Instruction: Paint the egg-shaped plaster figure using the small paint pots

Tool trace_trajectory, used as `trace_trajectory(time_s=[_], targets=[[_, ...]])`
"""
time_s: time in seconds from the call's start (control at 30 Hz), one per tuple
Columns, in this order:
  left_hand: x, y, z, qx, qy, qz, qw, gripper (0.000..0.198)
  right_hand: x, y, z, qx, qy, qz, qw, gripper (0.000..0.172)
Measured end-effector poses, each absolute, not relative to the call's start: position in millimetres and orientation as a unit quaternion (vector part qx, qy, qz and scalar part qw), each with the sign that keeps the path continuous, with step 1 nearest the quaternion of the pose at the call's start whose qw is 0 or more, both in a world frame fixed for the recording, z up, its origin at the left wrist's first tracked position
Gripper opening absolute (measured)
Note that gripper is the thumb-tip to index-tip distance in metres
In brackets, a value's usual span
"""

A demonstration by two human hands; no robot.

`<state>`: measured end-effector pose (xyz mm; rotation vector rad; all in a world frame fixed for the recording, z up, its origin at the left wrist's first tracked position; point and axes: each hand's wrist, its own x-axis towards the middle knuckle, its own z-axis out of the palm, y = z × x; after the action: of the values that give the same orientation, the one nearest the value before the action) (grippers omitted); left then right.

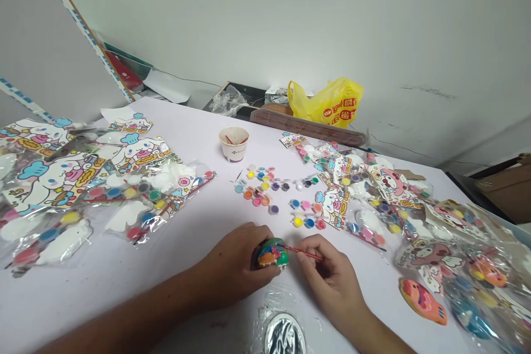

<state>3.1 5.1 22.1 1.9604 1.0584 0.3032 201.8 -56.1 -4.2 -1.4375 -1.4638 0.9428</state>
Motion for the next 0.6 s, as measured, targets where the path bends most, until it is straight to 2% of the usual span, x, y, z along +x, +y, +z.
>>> trace_trajectory(time_s=[0.6], targets=[[2.9, 3.9, 22.0, 0.790, 0.418, 0.124, 0.432, 0.015, 202.8, -56.7, -3.3, -0.571, -0.589, 0.390, 0.418, 0.028]])
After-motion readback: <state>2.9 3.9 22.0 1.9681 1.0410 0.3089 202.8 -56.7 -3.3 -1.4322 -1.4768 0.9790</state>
